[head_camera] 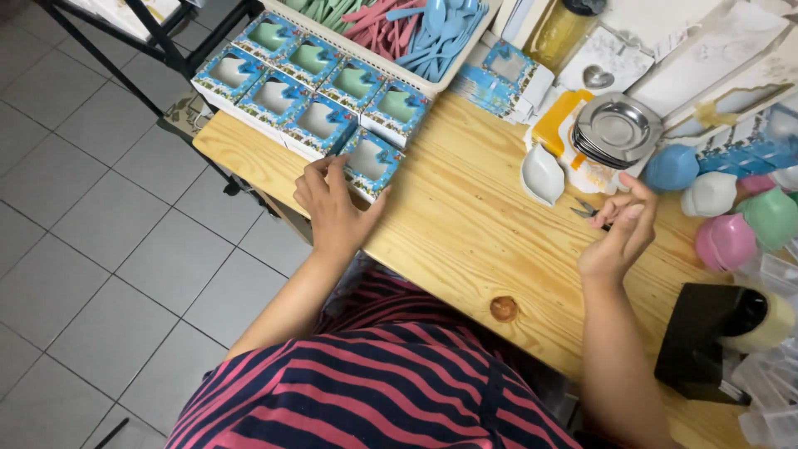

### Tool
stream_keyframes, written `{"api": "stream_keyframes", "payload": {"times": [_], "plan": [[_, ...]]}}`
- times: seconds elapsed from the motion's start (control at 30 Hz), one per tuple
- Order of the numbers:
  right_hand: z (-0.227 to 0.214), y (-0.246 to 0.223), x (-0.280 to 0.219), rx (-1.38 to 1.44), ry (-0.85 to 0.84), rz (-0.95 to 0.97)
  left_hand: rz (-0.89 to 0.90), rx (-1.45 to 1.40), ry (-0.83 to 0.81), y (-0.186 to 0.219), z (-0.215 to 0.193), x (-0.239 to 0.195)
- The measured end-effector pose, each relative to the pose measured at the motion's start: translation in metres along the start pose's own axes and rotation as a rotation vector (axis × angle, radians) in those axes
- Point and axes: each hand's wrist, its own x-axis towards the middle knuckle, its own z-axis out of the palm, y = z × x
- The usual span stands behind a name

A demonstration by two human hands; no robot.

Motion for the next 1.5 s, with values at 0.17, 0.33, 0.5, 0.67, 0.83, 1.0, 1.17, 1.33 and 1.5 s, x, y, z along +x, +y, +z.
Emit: {"api": "stream_keyframes", "payload": {"times": [0.17,0.33,0.5,0.67,0.83,1.0,1.17,1.33,1.5], "plan": [[0.000,0.007,-0.001,0.008,-0.027,-0.003,0.031,0.082,0.012,-0.005,0.010,-0.007],[-0.002,0.032,-0.001,0.037,-0.011,-0.087,0.382,-0.043,-0.027,-0.022,0.013,-0.001],[0.001,0.032,-0.001,0.014,-0.061,-0.149,0.350,-0.036,-0.115,-0.023,0.011,0.002],[-0.002,0.025,0.000,-0.030,-0.088,-0.165,0.328,-0.020,-0.115,-0.023,0.014,0.002],[-0.015,0.042,0.009,-0.302,-0.097,-0.217,0.302,-0.021,-0.158,-0.023,0.017,0.002],[-0.006,0.048,0.005,-0.745,-0.354,-0.324,0.287,-0.009,-0.176,-0.025,0.019,0.001],[0.010,0.073,-0.005,-0.822,-0.408,-0.393,0.202,-0.103,-0.179,-0.014,0.010,0.004],[0.009,0.073,-0.006,-0.839,-0.387,-0.386,0.128,-0.172,-0.139,-0.014,0.008,0.003],[-0.011,0.059,0.005,-0.740,-0.309,-0.309,0.107,-0.205,-0.138,-0.011,0.006,0.005]]}}
